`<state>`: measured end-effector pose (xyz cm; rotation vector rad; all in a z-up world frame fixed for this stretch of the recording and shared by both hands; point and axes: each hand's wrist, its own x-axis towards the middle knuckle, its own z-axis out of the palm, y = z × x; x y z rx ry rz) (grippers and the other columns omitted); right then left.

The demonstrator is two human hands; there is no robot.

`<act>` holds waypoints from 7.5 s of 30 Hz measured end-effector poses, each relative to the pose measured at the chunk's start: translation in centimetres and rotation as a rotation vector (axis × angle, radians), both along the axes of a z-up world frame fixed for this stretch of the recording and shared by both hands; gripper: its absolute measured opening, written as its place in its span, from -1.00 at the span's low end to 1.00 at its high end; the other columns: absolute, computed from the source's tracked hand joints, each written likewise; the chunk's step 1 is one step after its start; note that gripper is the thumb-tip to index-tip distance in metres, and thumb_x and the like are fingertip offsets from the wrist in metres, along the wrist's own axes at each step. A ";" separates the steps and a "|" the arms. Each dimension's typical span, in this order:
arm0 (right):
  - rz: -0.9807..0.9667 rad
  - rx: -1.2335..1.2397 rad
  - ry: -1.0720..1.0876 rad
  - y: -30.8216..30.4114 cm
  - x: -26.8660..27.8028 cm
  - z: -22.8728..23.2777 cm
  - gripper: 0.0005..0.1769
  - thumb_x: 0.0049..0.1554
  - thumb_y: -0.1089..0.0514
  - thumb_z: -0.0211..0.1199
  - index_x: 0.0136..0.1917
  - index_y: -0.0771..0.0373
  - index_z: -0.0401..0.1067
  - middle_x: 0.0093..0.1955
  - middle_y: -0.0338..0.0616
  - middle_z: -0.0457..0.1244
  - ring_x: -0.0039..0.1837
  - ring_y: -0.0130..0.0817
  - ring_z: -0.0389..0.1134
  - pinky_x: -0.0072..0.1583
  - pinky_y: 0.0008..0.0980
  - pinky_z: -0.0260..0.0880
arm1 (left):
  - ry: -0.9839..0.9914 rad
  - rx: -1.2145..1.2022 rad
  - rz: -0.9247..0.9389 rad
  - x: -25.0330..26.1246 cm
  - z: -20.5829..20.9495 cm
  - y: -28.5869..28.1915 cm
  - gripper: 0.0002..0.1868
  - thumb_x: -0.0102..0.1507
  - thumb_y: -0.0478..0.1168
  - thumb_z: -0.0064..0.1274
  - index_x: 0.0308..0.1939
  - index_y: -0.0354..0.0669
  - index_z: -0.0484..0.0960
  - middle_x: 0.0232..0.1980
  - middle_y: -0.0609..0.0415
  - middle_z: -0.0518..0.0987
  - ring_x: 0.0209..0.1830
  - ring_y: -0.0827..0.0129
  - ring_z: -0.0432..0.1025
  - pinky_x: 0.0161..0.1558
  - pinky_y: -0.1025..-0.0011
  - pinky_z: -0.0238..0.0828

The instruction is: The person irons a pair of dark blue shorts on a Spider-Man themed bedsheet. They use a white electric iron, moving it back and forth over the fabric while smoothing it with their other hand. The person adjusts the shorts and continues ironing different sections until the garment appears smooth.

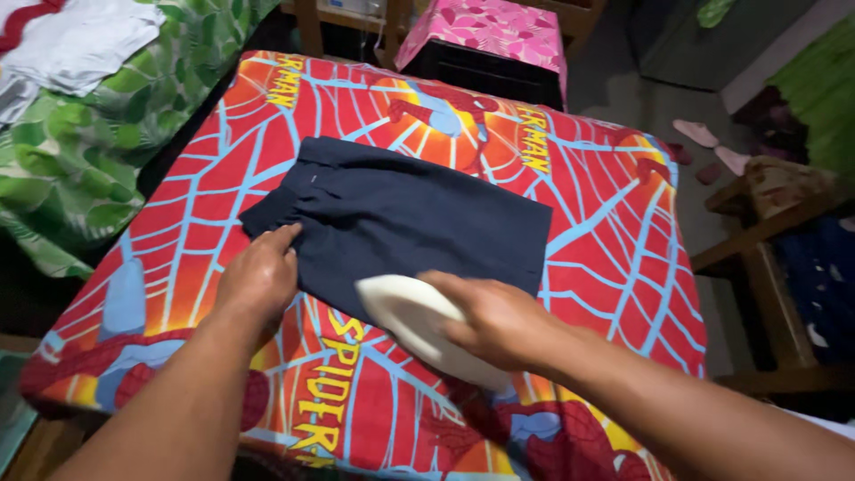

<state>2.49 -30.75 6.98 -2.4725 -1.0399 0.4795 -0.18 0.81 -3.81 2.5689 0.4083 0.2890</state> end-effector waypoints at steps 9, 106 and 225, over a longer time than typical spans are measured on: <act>-0.143 -0.055 0.052 -0.6 0.0 0.1 -0.29 0.05 0.04 0.24 0.47 -0.04 0.24 0.16 0.08 0.39 0.21 0.06 0.41 0.19 -0.01 0.38 | 0.015 0.183 0.016 0.6 -3.1 -1.4 -0.52 0.26 -0.15 -0.08 0.27 -0.05 0.55 0.46 -0.06 0.35 0.48 -0.04 0.14 0.30 -0.18 0.07; -1.215 1.095 0.030 -14.5 6.7 -11.1 -0.29 -0.05 0.42 0.28 0.37 0.25 0.25 0.21 -0.09 0.32 0.20 -0.27 0.40 0.14 -0.33 0.47 | 0.432 -0.882 -0.508 8.0 1.6 -35.0 -0.49 0.30 -0.12 -0.19 0.33 0.00 0.53 0.24 -0.13 0.60 0.28 0.09 0.46 0.23 0.22 0.35; -0.868 -0.061 -0.184 -4.7 -0.6 -7.3 -0.31 0.00 -0.10 0.36 0.32 0.23 0.34 0.19 0.06 0.34 0.27 0.05 0.34 0.24 -0.03 0.32 | -0.009 0.017 0.274 -2.1 2.9 -7.4 -0.60 0.23 -0.09 0.20 0.06 -0.23 0.60 0.06 -0.23 0.59 0.06 -0.12 0.47 0.02 0.01 0.41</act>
